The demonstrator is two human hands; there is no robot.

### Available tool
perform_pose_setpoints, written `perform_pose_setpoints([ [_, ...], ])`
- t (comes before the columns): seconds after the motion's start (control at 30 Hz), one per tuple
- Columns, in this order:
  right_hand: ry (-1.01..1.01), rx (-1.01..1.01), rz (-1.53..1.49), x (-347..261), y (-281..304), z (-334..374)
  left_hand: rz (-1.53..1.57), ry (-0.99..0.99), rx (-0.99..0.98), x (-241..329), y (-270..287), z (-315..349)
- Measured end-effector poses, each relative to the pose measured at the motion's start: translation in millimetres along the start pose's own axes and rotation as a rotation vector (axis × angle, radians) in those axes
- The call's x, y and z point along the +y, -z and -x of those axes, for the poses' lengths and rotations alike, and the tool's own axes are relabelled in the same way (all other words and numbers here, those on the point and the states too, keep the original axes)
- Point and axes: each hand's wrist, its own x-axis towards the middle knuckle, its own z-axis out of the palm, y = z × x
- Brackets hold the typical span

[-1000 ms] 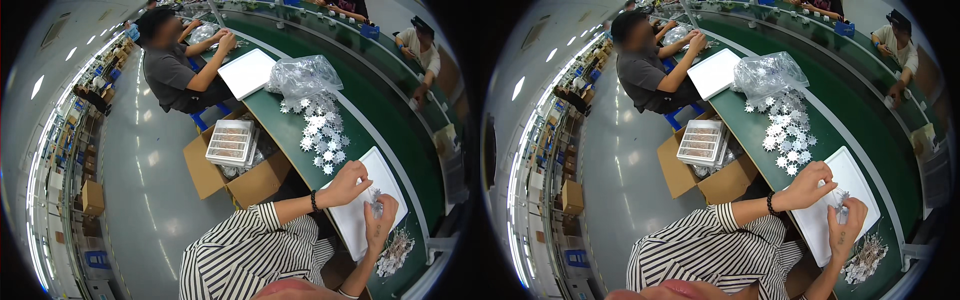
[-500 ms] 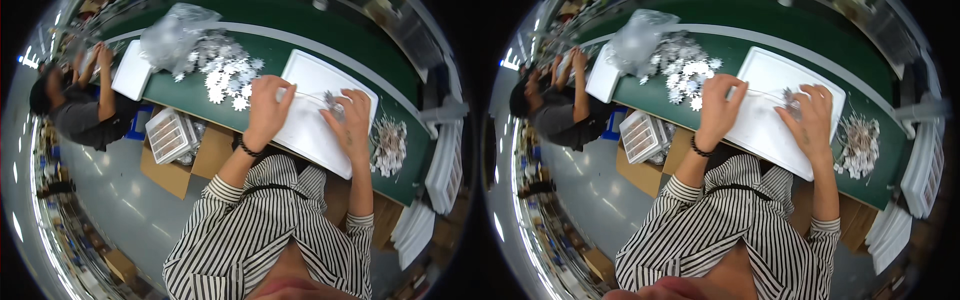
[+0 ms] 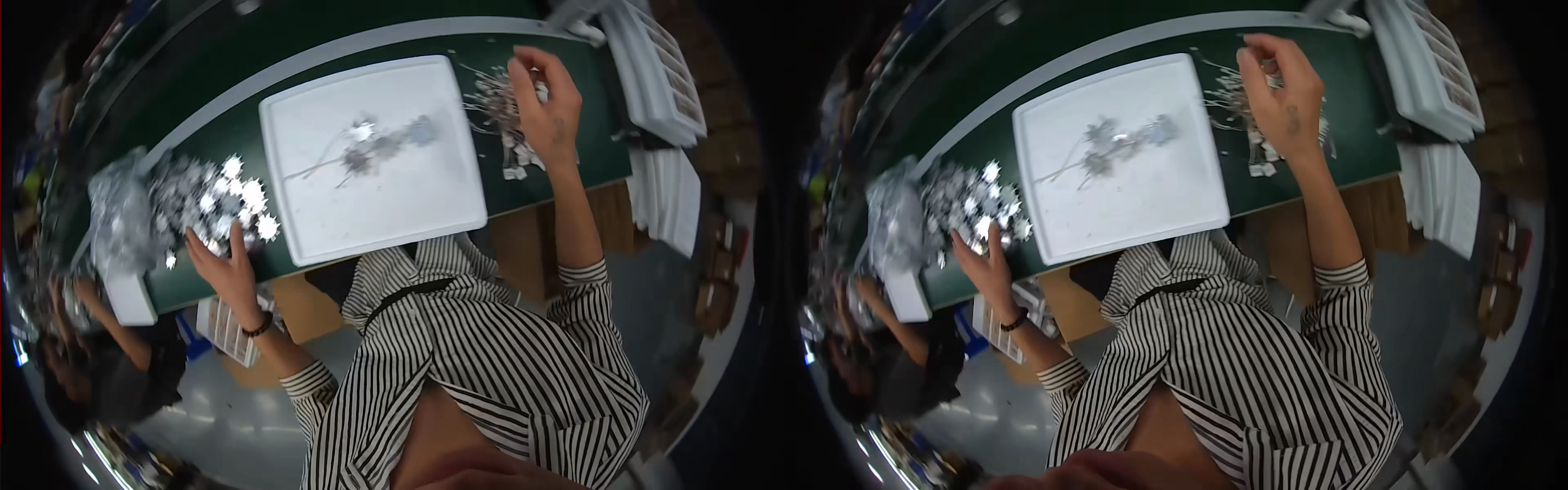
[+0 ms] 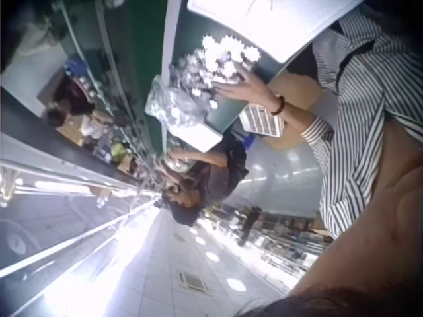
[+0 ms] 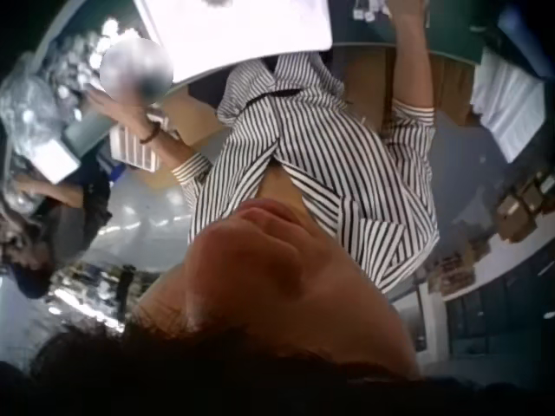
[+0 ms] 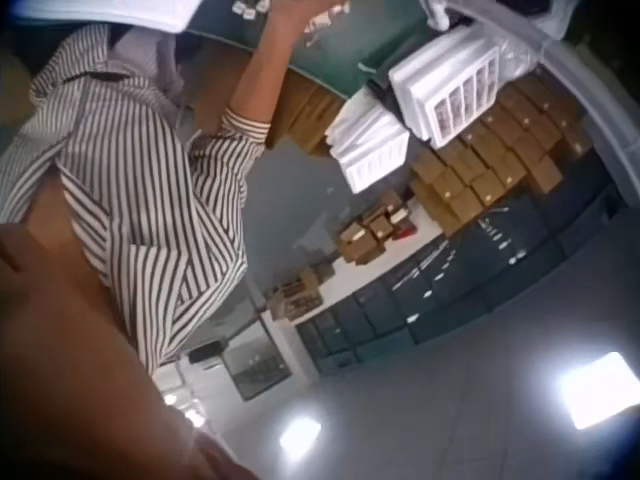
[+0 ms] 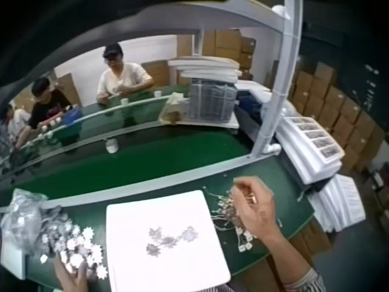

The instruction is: Assembling small snowflake-shaped plastic pieces onto a wire harness at an electronics factory workbench.

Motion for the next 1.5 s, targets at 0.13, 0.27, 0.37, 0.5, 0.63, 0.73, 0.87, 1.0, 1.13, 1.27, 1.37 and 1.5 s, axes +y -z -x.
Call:
perform_pose_setpoints([
  [0.13,-0.128,-0.023,0.116,39.5,34.3,-8.6,0.073,-0.088,-0.039,33.6,-23.5,-5.6],
  [0.27,0.102,-0.232,0.189,56.8,17.9,-11.9,0.048,-0.147,0.0,33.9,-33.0,-14.9],
  [0.37,0.357,-0.375,0.409,64.4,-13.6,-23.9,0.052,-0.09,0.059,15.4,-25.7,-11.3],
  [0.5,0.162,-0.74,0.42,75.1,-16.4,-42.1,0.094,-0.148,0.152,13.0,-29.4,-8.3],
  [0.63,0.085,-0.247,0.311,46.5,-6.2,-39.6,0.198,-0.038,0.139,34.4,-26.8,-13.9],
  [0.73,-0.089,-0.014,0.016,31.8,-7.0,-46.3,0.243,-0.023,0.168,29.5,-23.7,-20.7],
  [0.87,-0.155,0.151,-0.283,17.6,-2.2,-55.2,0.208,-0.061,0.16,23.4,-21.5,-31.7],
  [1.0,-0.268,0.087,-0.389,8.6,-9.1,-45.2,0.204,-0.143,0.203,8.8,-26.1,-39.3],
  [1.13,-0.22,0.049,-0.484,16.7,-7.0,-28.8,0.126,-0.137,0.301,30.3,-26.6,-39.2],
  [1.27,-0.275,0.061,-0.446,-6.1,-13.1,-19.3,0.177,-0.194,0.265,39.2,-16.6,-38.9],
  [1.37,-0.213,-0.02,-0.595,-23.7,-22.7,-12.8,0.081,-0.189,0.118,44.4,-10.9,-38.0],
  [1.5,-0.214,0.018,-0.596,-20.6,-16.6,-8.5,0.089,-0.272,0.144,40.4,-13.9,-41.2],
])
